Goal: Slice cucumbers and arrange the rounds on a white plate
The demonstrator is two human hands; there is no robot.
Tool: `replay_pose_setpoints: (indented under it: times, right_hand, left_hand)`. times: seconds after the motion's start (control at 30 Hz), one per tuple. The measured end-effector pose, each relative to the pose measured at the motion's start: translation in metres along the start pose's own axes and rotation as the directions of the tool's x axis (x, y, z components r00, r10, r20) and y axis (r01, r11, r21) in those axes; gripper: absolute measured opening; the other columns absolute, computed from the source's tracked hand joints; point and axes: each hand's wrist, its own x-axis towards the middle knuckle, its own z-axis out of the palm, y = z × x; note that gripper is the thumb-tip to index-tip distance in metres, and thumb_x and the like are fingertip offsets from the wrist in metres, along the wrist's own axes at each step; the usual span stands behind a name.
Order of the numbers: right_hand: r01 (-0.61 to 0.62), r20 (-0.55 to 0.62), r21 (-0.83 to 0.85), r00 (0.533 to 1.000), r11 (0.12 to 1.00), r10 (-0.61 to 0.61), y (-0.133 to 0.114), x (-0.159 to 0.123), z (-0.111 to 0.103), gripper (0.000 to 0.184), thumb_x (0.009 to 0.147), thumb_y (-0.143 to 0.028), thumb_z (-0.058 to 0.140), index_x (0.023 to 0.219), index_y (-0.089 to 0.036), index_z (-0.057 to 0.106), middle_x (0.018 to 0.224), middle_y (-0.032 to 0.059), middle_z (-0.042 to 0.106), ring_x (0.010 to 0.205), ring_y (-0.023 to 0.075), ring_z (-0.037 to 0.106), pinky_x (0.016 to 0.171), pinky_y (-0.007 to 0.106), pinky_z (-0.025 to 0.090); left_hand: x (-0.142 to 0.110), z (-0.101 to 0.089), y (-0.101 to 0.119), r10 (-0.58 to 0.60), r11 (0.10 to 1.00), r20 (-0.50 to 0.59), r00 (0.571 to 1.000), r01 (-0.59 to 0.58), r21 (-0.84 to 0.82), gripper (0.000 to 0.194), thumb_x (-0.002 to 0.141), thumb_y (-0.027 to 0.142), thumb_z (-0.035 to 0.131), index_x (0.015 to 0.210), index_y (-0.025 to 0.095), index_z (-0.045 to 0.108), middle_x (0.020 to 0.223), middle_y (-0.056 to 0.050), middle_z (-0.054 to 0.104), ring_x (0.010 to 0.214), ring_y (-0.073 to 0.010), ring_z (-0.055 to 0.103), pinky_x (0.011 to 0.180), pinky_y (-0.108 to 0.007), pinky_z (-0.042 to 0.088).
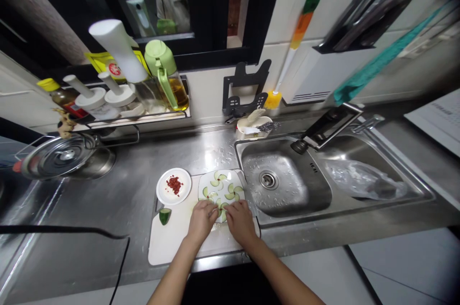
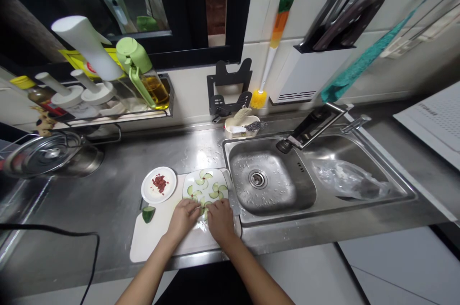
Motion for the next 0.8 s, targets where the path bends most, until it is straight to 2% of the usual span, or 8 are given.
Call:
replay_pose_setpoints:
  times: [0.13, 0.23, 0.33, 0.4, 0.53, 0.8]
  right_hand:
    - [-0.014, -0.054, 0.025, 0.998, 1.0, 0.015, 0.007, -0.002, -0.002, 0.028, 0.088, -0.021, 0.045, 0.106, -0.024, 0.066, 0.104, 0.0052, 0.063, 0.109, 0.0248, 0.045, 0.086, 0.035, 0.037]
    - [-0.03, -0.121, 0.048, 0.992, 0.998, 0.035, 0.018, -0.005, -0.002, 0.029, 0.086, -0.019, 0.045, 0.107, -0.022, 0.066, 0.102, 0.006, 0.064, 0.105, 0.0245, 0.047, 0.088, 0.035, 0.037]
    - [-0.06, -0.19, 0.069, 0.979, 0.996, 0.072, 0.032, -0.007, -0.001, 0.032, 0.084, -0.018, 0.045, 0.11, -0.018, 0.064, 0.102, 0.0086, 0.064, 0.103, 0.0246, 0.048, 0.089, 0.035, 0.037]
    - [-0.092, -0.225, 0.075, 0.969, 0.993, 0.106, 0.04, -0.008, 0.002, 0.033, 0.084, -0.018, 0.045, 0.112, -0.016, 0.062, 0.103, 0.0101, 0.063, 0.101, 0.0253, 0.049, 0.09, 0.036, 0.037]
    - [-0.163, -0.262, 0.084, 0.948, 0.983, 0.179, 0.05, -0.008, 0.011, 0.036, 0.082, -0.019, 0.045, 0.115, -0.014, 0.059, 0.104, 0.012, 0.062, 0.099, 0.026, 0.051, 0.092, 0.038, 0.036]
    - [-0.242, -0.194, 0.137, 0.945, 0.961, 0.265, 0.05, 0.001, 0.018, 0.042, 0.08, -0.018, 0.044, 0.121, -0.014, 0.055, 0.104, 0.0113, 0.064, 0.099, 0.0252, 0.054, 0.091, 0.035, 0.035]
  left_hand:
    - [-0.003, -0.014, -0.002, -0.074, 0.997, -0.047, 0.996, 0.072, -0.042, 0.022, 0.084, 0.024, 0.052, 0.09, 0.019, 0.072, 0.087, -0.008, 0.068, 0.085, -0.0188, 0.061, 0.082, -0.033, 0.049]
    - [-0.011, -0.025, -0.006, -0.18, 0.981, -0.097, 0.979, 0.172, -0.092, 0.026, 0.085, 0.03, 0.049, 0.09, 0.018, 0.071, 0.09, -0.009, 0.068, 0.086, -0.0197, 0.062, 0.082, -0.033, 0.049]
    - [-0.023, -0.034, -0.011, -0.339, 0.936, -0.114, 0.934, 0.322, -0.144, 0.031, 0.084, 0.038, 0.049, 0.097, 0.017, 0.069, 0.092, -0.009, 0.069, 0.08, -0.0196, 0.063, 0.077, -0.033, 0.049]
    - [-0.032, -0.036, -0.013, -0.456, 0.882, -0.08, 0.886, 0.437, -0.176, 0.039, 0.082, 0.043, 0.05, 0.103, 0.016, 0.066, 0.085, -0.007, 0.069, 0.073, -0.019, 0.062, 0.071, -0.031, 0.048]
    - [-0.043, -0.028, -0.011, -0.585, 0.774, 0.034, 0.81, 0.571, -0.273, 0.049, 0.077, 0.049, 0.052, 0.11, 0.014, 0.061, 0.071, -0.002, 0.067, 0.068, -0.0179, 0.062, 0.069, -0.028, 0.047]
    - [-0.035, -0.005, -0.004, -0.634, 0.647, 0.174, 0.753, 0.64, -0.414, 0.04, 0.074, 0.045, 0.056, 0.101, 0.015, 0.059, 0.052, 0.003, 0.059, 0.056, -0.0168, 0.062, 0.064, -0.026, 0.044]
